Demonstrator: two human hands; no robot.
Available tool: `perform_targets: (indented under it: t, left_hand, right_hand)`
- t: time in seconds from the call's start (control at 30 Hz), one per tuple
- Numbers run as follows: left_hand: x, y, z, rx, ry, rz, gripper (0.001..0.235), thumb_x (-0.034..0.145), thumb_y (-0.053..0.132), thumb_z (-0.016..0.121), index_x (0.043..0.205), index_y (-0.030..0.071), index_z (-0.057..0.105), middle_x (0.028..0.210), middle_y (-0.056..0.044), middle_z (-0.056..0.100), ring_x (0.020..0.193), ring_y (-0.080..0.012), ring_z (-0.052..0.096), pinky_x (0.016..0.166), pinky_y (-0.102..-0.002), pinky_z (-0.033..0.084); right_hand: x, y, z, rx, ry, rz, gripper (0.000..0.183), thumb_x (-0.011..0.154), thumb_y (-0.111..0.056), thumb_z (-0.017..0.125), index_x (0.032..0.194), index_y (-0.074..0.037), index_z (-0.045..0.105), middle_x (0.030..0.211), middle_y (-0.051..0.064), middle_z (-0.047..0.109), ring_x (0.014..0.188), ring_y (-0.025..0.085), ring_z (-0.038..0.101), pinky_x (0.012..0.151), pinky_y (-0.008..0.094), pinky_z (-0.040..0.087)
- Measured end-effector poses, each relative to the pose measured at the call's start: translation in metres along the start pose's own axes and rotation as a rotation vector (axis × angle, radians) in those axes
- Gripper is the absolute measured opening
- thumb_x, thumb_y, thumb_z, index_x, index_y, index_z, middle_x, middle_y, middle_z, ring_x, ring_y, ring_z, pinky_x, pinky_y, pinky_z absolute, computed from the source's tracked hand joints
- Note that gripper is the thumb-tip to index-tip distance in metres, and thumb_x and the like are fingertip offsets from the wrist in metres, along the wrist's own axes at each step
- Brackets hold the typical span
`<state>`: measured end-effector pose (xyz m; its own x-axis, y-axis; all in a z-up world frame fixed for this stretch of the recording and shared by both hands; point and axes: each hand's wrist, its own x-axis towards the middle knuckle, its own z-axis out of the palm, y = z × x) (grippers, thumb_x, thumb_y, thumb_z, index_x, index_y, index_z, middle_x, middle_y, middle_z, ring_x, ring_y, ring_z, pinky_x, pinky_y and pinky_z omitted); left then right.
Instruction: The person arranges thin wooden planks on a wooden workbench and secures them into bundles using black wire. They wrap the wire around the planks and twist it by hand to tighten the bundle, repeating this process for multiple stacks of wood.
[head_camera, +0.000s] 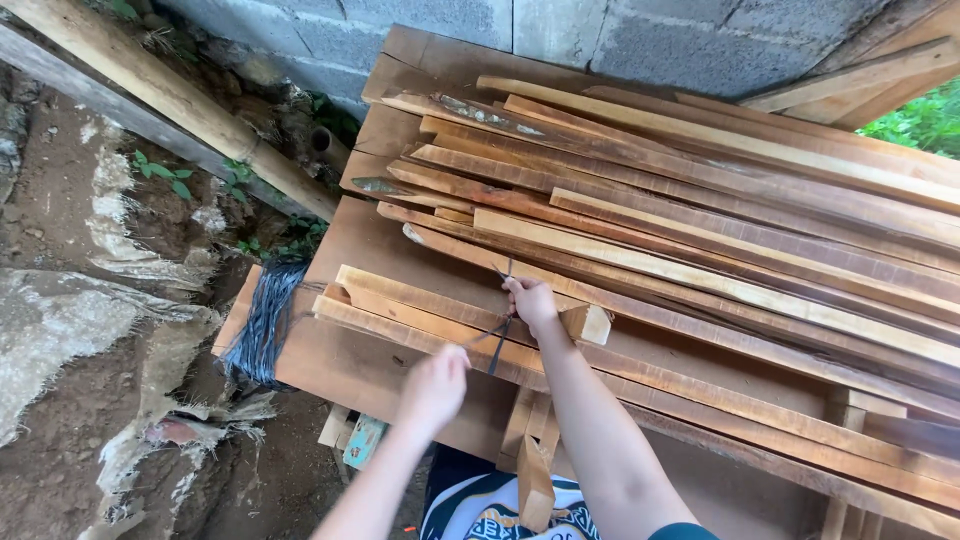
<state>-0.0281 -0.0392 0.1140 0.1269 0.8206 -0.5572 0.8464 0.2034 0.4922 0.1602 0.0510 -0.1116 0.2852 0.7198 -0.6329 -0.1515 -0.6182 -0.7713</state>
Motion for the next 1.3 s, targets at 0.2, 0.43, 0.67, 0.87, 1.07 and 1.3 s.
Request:
perform_targets:
  t: [0.2,0.43,0.67,0.87,1.07,1.3]
  left_hand:
    - [0.120,-0.029,-0.018,0.300,0.325,0.252,0.021,0.102,0.033,0.057,0.099,0.021,0.073,0.094,-0.012,0.074,0.101,-0.0369,0.071,0.087,-0.050,0.055]
    - [0.192,0.039,0.007,0.522,0.479,0.359,0.010,0.093,0.042,0.063,0.091,0.038,0.072,0.102,0.012,0.062,0.115,-0.0190,0.053,0.098,-0.044,0.035]
    - [0.155,0.047,0.043,0.292,0.381,0.335,0.041,0.092,0.017,0.062,0.132,0.017,0.057,0.145,-0.008,0.052,0.150,-0.0322,0.027,0.120,-0.059,0.010]
    - [0.178,-0.031,0.080,0.311,0.037,0.199,0.023,0.098,0.040,0.055,0.115,0.038,0.071,0.110,0.006,0.076,0.114,-0.0215,0.068,0.111,-0.049,0.035]
    - [0.144,-0.013,0.055,0.281,0.102,0.177,0.023,0.097,0.047,0.059,0.108,0.037,0.077,0.113,0.009,0.074,0.114,-0.0216,0.065,0.109,-0.052,0.038]
    - [0.118,0.048,0.015,0.064,-0.069,-0.139,0.028,0.094,0.042,0.060,0.112,0.032,0.079,0.122,0.002,0.076,0.127,-0.0279,0.063,0.114,-0.052,0.037]
  right_hand:
    - [-0.012,-0.011,-0.009,0.003,-0.075,0.002,0.022,0.086,-0.017,0.080,0.091,0.002,0.069,0.052,0.009,0.061,0.037,0.014,0.052,0.039,0.023,0.039]
    - [-0.075,-0.054,-0.025,-0.287,-0.212,-0.132,0.025,0.095,-0.032,0.068,0.092,-0.011,0.082,0.073,0.009,0.074,0.069,0.017,0.063,0.073,0.034,0.052]
    - [-0.047,-0.025,-0.024,-0.349,-0.188,-0.172,0.029,0.107,-0.028,0.050,0.095,-0.014,0.074,0.070,0.001,0.069,0.072,0.016,0.064,0.075,0.033,0.052]
    - [-0.054,-0.038,-0.021,-0.213,-0.209,-0.134,0.029,0.105,-0.028,0.055,0.088,-0.012,0.071,0.063,0.000,0.066,0.062,0.011,0.060,0.067,0.026,0.049]
    - [-0.050,-0.041,-0.021,-0.209,-0.213,-0.106,0.031,0.105,-0.029,0.056,0.085,-0.011,0.071,0.059,0.000,0.067,0.057,0.010,0.061,0.063,0.024,0.049]
    - [-0.044,-0.027,-0.022,-0.089,-0.213,-0.079,0.031,0.098,-0.026,0.070,0.116,-0.001,0.065,0.079,0.009,0.076,0.067,0.010,0.067,0.056,0.021,0.053]
